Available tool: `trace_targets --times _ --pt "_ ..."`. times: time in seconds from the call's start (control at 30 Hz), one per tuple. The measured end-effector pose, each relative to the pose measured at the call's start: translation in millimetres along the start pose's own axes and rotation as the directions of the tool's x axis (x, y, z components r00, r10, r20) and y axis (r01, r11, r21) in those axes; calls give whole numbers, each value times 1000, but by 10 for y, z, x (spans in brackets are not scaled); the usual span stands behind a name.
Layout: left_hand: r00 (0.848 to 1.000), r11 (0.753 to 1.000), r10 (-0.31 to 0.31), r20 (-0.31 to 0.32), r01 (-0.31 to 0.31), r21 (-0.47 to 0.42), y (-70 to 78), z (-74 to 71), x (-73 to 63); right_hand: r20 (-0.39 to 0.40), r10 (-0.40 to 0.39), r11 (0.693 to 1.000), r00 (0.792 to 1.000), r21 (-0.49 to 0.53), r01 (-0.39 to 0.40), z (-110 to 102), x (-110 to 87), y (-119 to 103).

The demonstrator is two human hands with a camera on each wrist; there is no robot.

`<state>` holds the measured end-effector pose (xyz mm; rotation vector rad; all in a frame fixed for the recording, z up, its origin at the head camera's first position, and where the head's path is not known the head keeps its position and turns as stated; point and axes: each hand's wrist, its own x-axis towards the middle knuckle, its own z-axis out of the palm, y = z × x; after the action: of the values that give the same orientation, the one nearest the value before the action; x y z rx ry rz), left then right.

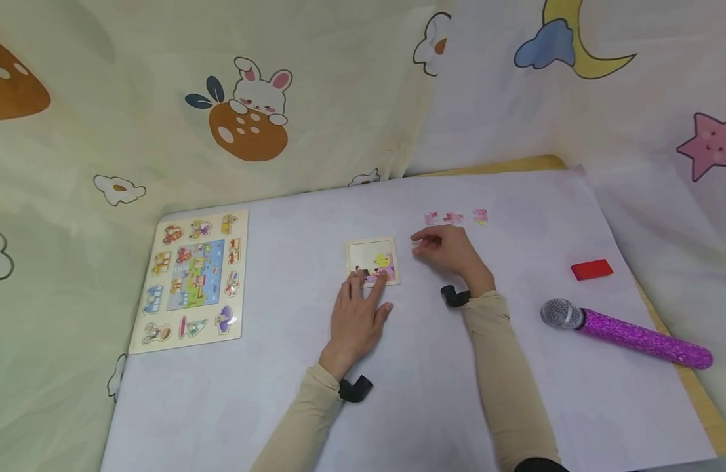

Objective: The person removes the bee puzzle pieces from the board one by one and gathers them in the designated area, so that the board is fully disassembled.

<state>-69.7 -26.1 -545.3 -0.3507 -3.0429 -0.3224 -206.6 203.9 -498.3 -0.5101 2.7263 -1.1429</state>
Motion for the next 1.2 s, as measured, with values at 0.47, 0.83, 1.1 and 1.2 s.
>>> trace_targets --times 0.47,0.83,1.1,1.2 --pt "1000 1000 7 -14 -7 13 -1 18 4 170 -19 1000 985 -3 20 372 159 -284" --pt "1000 1000 3 -11 -3 -3 6 16 8 165 -5 1000 986 -11 6 417 148 -323" --pt "1000 1000 4 -13 -4 -13 2 19 7 153 1 1000 988 20 -4 424 95 -362" --pt "1000 1000 -1 -9 1 -9 -1 12 11 148 1 1000 989 22 -4 436 85 -373"
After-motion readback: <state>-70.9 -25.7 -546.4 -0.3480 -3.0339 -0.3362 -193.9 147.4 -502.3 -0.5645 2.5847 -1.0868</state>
